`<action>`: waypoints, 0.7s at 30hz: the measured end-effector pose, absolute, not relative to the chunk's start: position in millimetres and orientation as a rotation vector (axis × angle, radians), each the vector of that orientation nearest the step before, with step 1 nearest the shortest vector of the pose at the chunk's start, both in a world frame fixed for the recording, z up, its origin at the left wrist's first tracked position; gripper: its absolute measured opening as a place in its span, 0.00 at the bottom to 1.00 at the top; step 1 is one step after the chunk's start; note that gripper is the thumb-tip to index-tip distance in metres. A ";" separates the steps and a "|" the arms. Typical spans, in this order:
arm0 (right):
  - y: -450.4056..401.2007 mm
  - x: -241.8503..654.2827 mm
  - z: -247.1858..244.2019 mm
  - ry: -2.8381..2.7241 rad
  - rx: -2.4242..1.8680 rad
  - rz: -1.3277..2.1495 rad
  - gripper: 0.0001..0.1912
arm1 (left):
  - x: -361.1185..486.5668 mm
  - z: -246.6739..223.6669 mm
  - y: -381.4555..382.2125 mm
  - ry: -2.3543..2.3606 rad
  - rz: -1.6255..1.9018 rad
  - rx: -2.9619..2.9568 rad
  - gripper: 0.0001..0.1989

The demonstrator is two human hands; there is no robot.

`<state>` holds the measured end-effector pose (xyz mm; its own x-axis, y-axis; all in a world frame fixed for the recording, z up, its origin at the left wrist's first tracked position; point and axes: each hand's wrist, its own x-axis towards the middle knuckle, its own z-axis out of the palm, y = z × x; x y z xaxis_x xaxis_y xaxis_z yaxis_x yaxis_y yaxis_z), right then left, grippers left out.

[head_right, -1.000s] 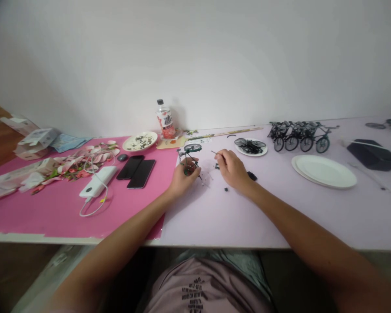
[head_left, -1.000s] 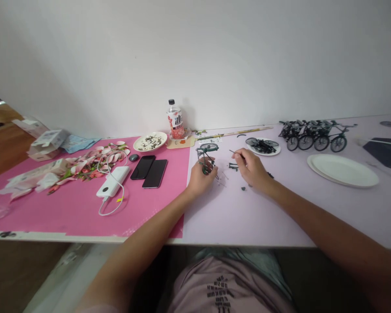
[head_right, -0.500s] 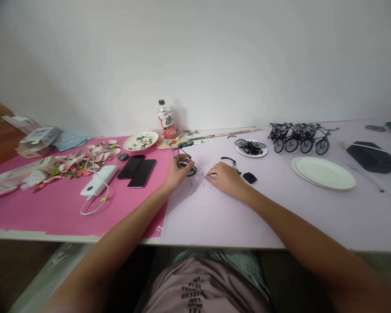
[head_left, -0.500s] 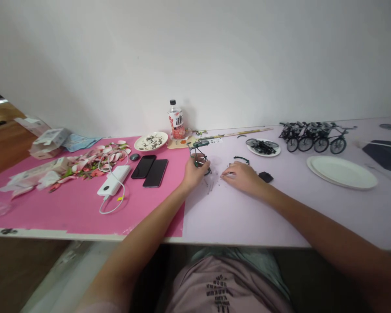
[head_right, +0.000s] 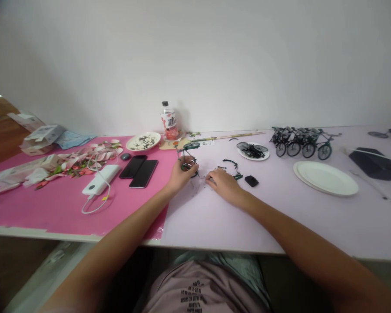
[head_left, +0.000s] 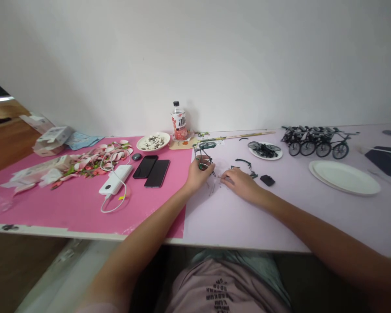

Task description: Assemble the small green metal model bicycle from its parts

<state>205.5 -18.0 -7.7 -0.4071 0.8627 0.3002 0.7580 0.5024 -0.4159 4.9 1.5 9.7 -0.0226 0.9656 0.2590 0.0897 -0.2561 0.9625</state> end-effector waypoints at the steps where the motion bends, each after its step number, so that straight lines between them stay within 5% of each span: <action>1: -16.8 207.5 -7.3 -2.259 -1.265 0.300 0.06 | 4.9 10.7 0.7 1.140 1.382 1.437 0.18; 12: -15.4 218.5 18.9 -1.976 -0.771 0.105 0.07 | 8.5 28.9 -25.4 0.775 0.997 1.369 0.24; 21: -15.5 218.2 15.1 -2.003 -0.760 0.174 0.11 | 10.3 31.8 -29.9 0.785 0.932 1.413 0.22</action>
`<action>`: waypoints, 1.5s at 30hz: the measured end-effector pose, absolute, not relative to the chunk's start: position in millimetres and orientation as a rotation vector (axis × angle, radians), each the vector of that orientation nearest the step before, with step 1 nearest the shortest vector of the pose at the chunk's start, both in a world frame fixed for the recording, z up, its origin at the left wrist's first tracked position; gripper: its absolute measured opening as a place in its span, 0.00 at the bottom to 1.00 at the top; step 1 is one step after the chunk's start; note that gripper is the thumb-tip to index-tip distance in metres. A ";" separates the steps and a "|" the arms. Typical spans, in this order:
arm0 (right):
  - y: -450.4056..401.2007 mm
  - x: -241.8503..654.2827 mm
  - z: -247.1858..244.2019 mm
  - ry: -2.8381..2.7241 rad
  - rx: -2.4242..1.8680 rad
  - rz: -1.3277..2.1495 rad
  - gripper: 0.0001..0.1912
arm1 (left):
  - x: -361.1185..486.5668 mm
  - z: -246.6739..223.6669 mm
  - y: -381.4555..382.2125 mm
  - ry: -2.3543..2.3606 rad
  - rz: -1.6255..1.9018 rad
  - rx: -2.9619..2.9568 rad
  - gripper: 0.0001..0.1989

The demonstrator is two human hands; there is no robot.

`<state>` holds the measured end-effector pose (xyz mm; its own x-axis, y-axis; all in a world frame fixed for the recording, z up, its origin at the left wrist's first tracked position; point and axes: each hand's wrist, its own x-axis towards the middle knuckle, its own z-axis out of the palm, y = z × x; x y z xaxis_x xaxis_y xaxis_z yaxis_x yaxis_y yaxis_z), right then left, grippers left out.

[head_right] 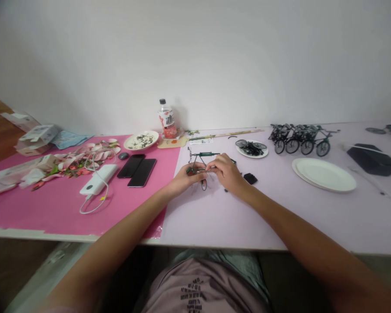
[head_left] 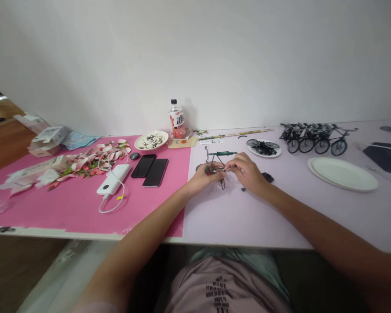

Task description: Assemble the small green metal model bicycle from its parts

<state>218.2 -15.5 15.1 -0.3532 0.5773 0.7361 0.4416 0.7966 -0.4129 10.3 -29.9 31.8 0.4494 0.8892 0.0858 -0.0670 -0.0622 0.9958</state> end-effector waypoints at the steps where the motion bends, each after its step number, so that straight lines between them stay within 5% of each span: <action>1: -15.9 218.3 15.5 -2.007 -0.780 0.191 0.11 | 10.3 31.3 -29.6 0.782 0.925 1.415 0.21; 45: -26.0 218.4 23.6 -1.950 -0.981 0.438 0.08 | 10.4 28.2 -29.4 0.794 0.917 1.413 0.19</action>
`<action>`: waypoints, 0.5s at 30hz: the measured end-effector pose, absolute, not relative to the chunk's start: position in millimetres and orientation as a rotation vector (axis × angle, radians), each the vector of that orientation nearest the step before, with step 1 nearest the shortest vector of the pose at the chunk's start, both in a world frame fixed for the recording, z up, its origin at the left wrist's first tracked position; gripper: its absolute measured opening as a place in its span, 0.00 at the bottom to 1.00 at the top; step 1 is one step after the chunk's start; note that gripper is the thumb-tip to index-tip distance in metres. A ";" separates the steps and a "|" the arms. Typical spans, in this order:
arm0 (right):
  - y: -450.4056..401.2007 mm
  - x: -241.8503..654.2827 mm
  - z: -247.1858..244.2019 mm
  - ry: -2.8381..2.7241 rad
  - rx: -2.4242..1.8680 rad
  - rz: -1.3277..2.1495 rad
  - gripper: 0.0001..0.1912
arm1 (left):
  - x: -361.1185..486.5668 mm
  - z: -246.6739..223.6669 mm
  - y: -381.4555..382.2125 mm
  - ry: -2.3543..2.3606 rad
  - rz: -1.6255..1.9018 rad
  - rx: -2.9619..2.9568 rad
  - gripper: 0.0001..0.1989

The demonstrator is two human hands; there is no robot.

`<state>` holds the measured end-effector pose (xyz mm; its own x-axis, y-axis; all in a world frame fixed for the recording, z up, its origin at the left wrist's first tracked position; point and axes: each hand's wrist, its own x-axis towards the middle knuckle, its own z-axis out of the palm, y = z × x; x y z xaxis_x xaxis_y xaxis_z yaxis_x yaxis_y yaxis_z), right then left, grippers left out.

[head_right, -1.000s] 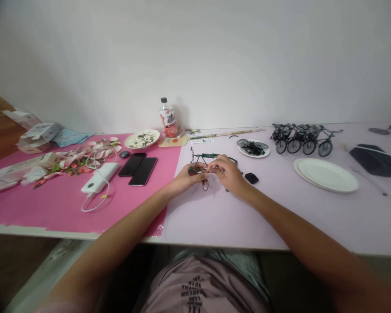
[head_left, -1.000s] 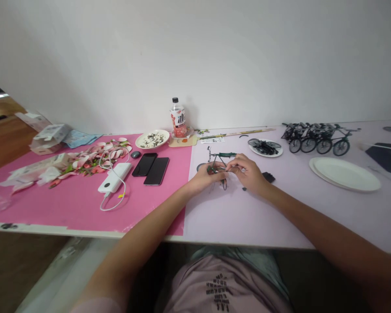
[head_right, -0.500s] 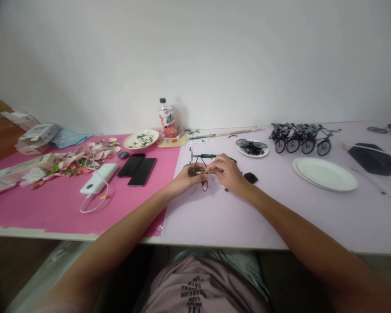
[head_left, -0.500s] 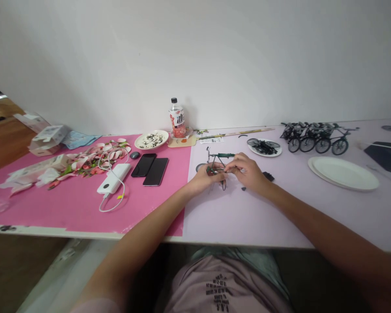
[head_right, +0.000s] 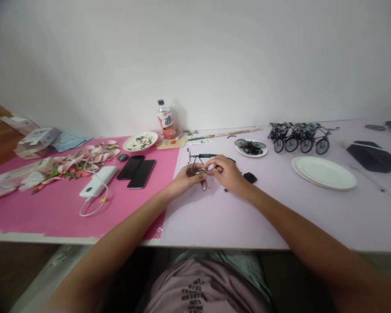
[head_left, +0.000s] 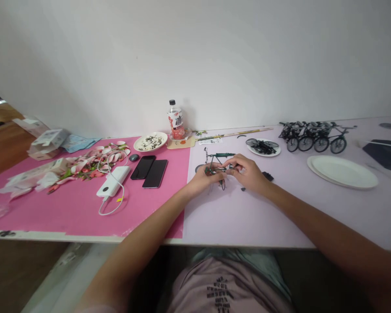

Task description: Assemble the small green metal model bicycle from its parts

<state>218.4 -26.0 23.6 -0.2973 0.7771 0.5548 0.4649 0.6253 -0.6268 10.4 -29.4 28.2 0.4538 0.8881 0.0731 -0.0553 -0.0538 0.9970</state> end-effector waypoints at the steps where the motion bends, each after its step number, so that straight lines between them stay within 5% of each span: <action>1: -26.9 218.9 24.2 -1.945 -0.996 0.439 0.09 | 10.3 28.7 -29.6 0.802 0.926 1.405 0.20; 5: -29.0 223.0 22.9 -1.928 -1.026 0.477 0.17 | 10.4 31.5 -31.0 0.823 0.969 1.369 0.21; 15: -26.2 219.9 25.3 -1.917 -0.971 0.372 0.09 | 14.0 16.8 -20.1 0.941 1.119 1.419 0.22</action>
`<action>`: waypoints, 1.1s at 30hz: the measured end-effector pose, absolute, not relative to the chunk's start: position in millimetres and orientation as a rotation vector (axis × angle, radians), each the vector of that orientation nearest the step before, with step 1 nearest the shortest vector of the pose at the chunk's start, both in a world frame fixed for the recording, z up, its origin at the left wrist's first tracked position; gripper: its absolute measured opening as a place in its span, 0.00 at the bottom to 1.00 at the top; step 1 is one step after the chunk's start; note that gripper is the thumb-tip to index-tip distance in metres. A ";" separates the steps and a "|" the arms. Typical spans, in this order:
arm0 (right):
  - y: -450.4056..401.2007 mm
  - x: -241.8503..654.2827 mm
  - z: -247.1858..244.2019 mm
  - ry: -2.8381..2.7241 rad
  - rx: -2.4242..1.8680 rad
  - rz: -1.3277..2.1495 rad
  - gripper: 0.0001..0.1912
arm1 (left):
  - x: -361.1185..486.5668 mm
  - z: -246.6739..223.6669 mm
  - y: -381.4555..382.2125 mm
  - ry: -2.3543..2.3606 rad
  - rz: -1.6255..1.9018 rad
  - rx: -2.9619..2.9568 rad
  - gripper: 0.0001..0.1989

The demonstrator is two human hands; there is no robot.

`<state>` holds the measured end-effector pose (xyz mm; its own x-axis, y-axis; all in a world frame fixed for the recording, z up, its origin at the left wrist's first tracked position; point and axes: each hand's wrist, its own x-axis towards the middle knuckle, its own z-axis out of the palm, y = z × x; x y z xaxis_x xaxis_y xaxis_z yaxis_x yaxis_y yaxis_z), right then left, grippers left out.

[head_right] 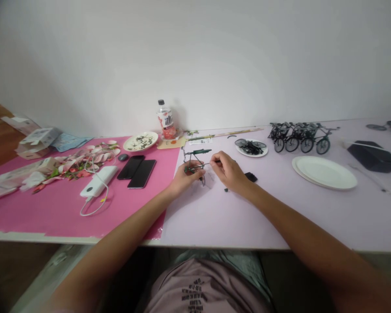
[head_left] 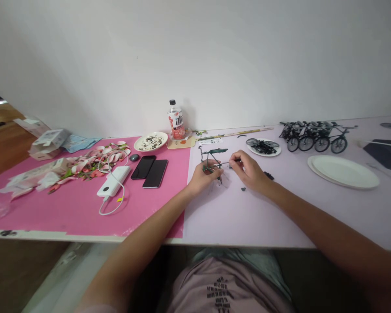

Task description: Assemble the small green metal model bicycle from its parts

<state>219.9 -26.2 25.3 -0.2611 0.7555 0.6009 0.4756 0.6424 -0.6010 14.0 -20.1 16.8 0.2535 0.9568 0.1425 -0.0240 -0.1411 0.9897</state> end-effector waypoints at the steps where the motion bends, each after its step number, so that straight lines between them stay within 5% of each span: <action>1: -25.6 219.2 25.8 -1.941 -0.958 0.343 0.08 | 14.0 16.2 -20.0 0.963 1.130 1.443 0.22; 33: -19.9 219.3 19.5 -2.050 -0.915 0.063 0.02 | 16.5 10.4 -21.0 1.086 1.142 1.570 0.15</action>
